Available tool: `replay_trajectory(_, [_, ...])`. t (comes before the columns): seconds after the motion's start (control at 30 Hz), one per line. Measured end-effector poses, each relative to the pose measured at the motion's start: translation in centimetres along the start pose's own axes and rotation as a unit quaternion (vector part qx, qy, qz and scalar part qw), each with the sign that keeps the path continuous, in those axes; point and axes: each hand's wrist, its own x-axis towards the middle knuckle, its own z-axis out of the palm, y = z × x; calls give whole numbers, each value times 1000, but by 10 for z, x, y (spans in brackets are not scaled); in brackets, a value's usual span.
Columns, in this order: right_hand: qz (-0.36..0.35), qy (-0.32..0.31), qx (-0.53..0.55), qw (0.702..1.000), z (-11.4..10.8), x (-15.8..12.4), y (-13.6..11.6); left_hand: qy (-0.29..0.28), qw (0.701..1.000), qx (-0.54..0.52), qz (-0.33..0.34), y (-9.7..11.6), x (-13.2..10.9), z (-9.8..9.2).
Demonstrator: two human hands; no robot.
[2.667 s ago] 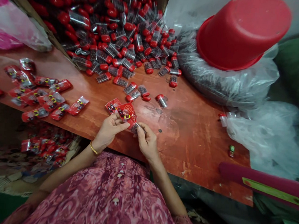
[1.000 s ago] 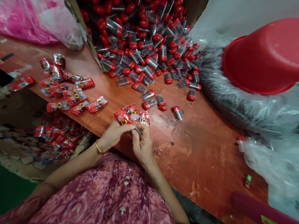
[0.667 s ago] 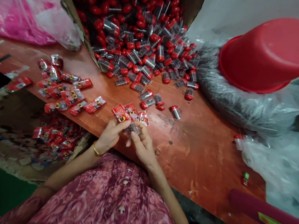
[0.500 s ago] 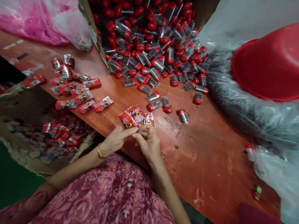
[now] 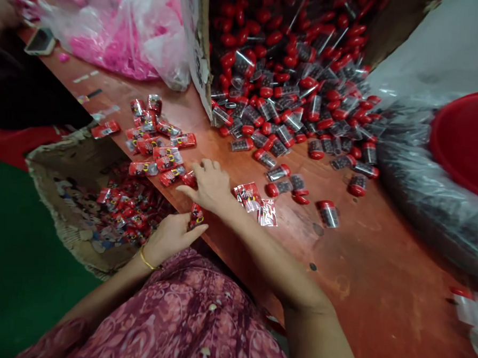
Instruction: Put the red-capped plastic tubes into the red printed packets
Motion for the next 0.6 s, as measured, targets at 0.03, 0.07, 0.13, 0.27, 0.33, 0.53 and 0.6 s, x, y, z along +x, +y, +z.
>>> replay_trajectory(0.03, [4,-17,-18,1000,4,7,-6,-9,1000,21,1,0,0,-2])
replay_trajectory(0.07, [10,-33,-32,999,8,12,-11,-18,999,30,-1,0,1,-3])
replay_trajectory(0.13, [17,-67,-49,996,12,18,-15,-30,999,25,-3,-2,2,-5])
replay_trajectory(0.27, [-44,-77,-38,995,22,19,-7,-41,999,-9,-5,-11,5,-7])
replay_trajectory(0.33, [-90,-55,-25,994,30,17,2,-52,998,-25,-8,-15,7,-7])
replay_trajectory(0.53, [-133,-24,-11,991,46,10,15,-55,998,-41,1,-24,9,-8])
replay_trajectory(0.6, [-121,-27,-7,992,45,10,14,-43,998,-42,2,-28,8,-11])
